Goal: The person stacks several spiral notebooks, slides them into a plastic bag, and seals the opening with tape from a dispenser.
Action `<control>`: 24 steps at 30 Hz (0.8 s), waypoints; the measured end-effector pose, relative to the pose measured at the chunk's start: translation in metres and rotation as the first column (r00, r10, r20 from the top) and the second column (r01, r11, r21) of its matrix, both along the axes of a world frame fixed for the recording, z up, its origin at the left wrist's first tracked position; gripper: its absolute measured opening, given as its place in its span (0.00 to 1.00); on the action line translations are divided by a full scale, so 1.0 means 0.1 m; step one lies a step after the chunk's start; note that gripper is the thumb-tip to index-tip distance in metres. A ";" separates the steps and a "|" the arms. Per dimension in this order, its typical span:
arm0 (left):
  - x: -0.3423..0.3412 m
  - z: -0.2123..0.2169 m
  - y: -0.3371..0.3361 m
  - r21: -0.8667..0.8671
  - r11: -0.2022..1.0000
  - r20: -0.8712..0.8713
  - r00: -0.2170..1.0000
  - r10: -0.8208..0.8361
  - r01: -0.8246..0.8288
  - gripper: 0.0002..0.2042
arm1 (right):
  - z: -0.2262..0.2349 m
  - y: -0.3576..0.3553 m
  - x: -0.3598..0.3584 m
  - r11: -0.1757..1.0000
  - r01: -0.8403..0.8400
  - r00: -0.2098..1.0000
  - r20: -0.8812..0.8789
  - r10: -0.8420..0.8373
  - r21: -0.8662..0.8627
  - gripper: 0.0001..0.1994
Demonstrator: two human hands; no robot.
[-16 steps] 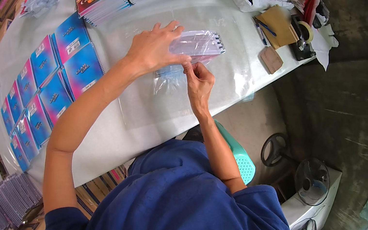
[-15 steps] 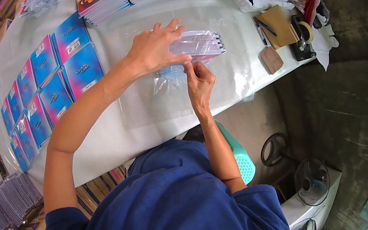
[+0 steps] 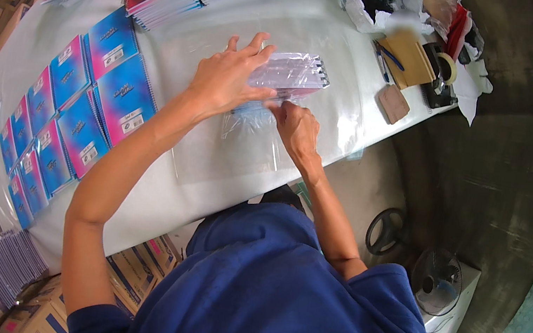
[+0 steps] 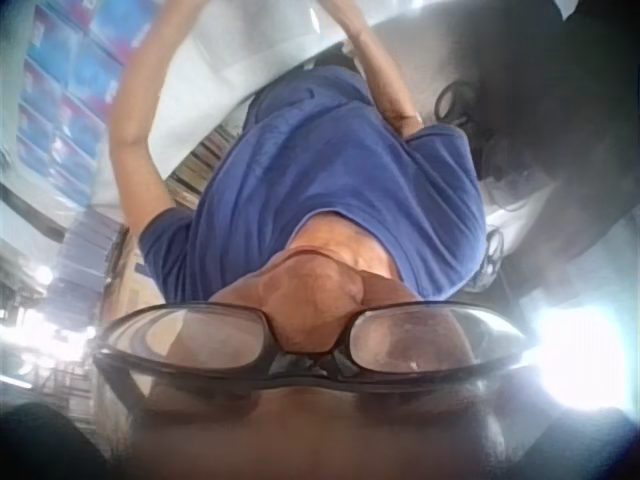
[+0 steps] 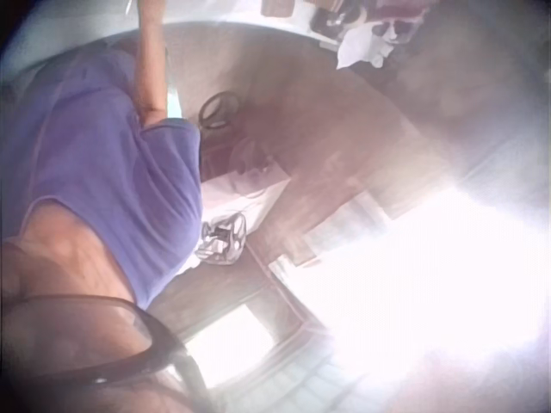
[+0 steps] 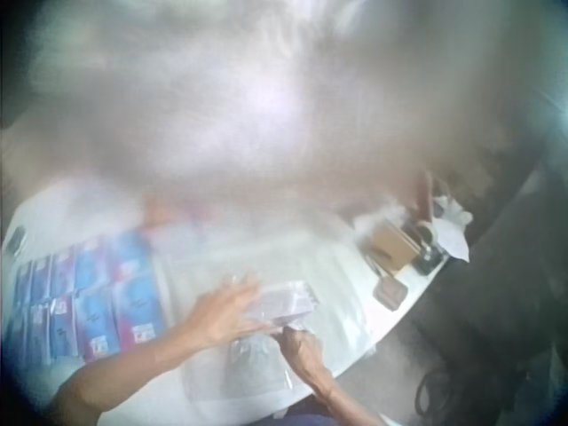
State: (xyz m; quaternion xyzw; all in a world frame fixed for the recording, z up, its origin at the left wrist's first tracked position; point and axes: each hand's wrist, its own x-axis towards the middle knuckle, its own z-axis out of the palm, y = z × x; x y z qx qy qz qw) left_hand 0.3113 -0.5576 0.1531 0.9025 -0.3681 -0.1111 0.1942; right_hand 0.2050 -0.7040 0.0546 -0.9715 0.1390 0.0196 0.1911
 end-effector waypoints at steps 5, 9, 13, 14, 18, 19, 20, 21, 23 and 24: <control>0.32 -0.14 0.26 -0.448 0.892 -0.289 0.954 -0.078 -0.063 0.40 | 0.51 0.79 -0.07 0.537 -0.813 0.544 0.035 0.838 -0.224 0.03; 0.41 -0.05 0.41 -0.726 0.556 -0.393 0.907 0.150 -0.406 0.40 | 0.48 1.08 0.64 -0.169 -0.660 0.502 -0.598 0.625 -0.732 0.20; 0.09 -0.44 0.76 -0.741 0.341 -0.506 0.815 0.282 -0.578 0.42 | 0.45 1.05 1.14 -0.277 -0.910 0.197 -0.908 0.370 -0.310 0.27; -0.04 -0.85 1.17 -0.740 0.236 -0.564 0.773 0.292 -0.630 0.46 | 0.68 1.02 1.18 -0.240 -0.928 0.132 -0.852 0.506 -0.286 0.30; -0.71 -0.77 1.45 -0.678 0.230 -0.670 0.716 0.199 -0.698 0.58 | 1.85 -0.07 1.26 0.504 -0.859 0.467 -0.267 0.843 0.091 0.34; -0.69 -0.97 1.41 -0.724 0.350 -0.583 0.799 0.148 -0.594 0.61 | 1.83 -0.27 1.25 0.551 -0.800 0.530 -0.151 0.835 0.237 0.35; -0.65 -1.21 1.33 -0.751 0.462 -0.498 0.864 0.070 -0.471 0.65 | 1.59 -0.50 1.20 0.527 -0.765 0.590 0.077 0.803 0.370 0.35; -0.61 -0.99 1.02 -0.741 0.481 -0.508 0.860 0.054 -0.468 0.65 | 1.32 -0.75 1.11 0.564 -0.702 0.671 0.138 0.729 0.434 0.37; -0.52 -0.72 0.52 -0.748 0.484 -0.510 0.860 0.020 -0.455 0.64 | 0.49 -0.99 0.86 0.533 -0.586 0.785 0.264 0.561 0.611 0.42; -0.39 -0.76 0.36 -0.766 0.465 -0.504 0.863 -0.007 -0.444 0.63 | 0.05 -1.05 0.73 0.486 -0.524 0.833 0.302 0.463 0.699 0.45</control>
